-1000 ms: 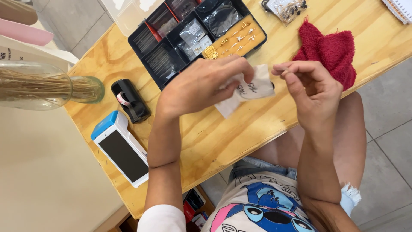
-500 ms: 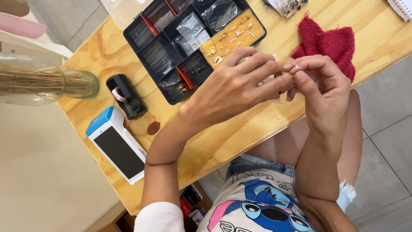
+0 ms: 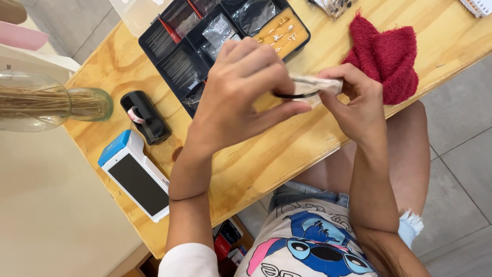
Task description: Sorting and organizing various jewelry items like earrings and necklaces into a storage box and small bags.
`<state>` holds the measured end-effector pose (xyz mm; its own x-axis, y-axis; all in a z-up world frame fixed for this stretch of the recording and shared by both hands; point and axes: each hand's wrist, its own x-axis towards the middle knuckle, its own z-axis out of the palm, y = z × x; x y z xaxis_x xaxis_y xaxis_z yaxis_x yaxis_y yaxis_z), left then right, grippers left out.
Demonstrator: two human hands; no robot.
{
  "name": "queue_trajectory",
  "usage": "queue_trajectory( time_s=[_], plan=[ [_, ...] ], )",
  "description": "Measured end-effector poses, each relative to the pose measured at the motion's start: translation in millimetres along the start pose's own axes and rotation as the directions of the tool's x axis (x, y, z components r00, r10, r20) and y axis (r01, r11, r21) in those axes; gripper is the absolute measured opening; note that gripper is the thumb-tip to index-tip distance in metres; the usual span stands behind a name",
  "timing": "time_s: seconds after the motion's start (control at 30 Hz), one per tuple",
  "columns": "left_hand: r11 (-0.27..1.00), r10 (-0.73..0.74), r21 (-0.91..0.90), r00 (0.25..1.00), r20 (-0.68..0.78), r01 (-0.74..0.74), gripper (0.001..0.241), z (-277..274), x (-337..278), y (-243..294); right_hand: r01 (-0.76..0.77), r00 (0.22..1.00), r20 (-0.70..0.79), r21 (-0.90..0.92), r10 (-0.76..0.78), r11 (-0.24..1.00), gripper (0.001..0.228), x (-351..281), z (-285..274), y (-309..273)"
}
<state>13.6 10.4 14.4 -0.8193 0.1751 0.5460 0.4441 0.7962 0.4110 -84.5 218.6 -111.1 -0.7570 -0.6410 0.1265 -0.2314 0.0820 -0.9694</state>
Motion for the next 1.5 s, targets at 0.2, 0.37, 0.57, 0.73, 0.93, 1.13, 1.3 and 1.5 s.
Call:
queue_trajectory(
  time_s=[0.2,0.37,0.57,0.73,0.93,1.13,1.3,1.5],
  plan=[
    [0.596,-0.454,-0.695,0.883,0.121,0.402,0.027,-8,-3,-2,-0.183,0.971,0.056,-0.445,0.231,0.877,0.031,7,10,13],
    [0.242,-0.442,-0.906,0.87,0.217,0.349,0.028,0,-8,-20,-0.071,0.997,-0.025,-0.557,0.069,0.827,0.068,2,-2,-27],
    [-0.136,-0.124,-0.966,0.963,0.237,0.22,0.043,2,-26,-28,0.132,0.982,0.009,-0.754,-0.191,0.644,0.075,10,-47,30],
    [-0.283,-0.253,-0.953,0.95,0.185,0.11,0.052,26,-19,-24,0.365,0.86,-0.24,-0.329,-0.451,0.871,0.03,12,-42,23],
    [-0.288,-0.266,-0.924,0.905,0.331,0.253,0.111,44,-6,2,0.523,0.515,-0.463,-0.497,-0.721,0.693,0.03,-10,37,-14],
    [-0.536,-0.414,-0.844,0.864,0.287,0.024,0.03,161,-68,-14,0.574,0.645,-0.248,-0.466,-0.722,0.673,0.031,15,47,-77],
    [-0.004,-0.243,-0.975,0.946,0.215,0.221,0.107,15,-8,31,0.588,0.685,-0.191,-0.424,-0.703,0.689,0.033,-12,43,-10],
    [0.993,0.063,-0.109,0.996,0.056,-0.056,0.028,31,-4,17,0.462,0.649,-0.599,-0.18,-0.469,0.868,0.039,-19,18,-31]
  ],
)
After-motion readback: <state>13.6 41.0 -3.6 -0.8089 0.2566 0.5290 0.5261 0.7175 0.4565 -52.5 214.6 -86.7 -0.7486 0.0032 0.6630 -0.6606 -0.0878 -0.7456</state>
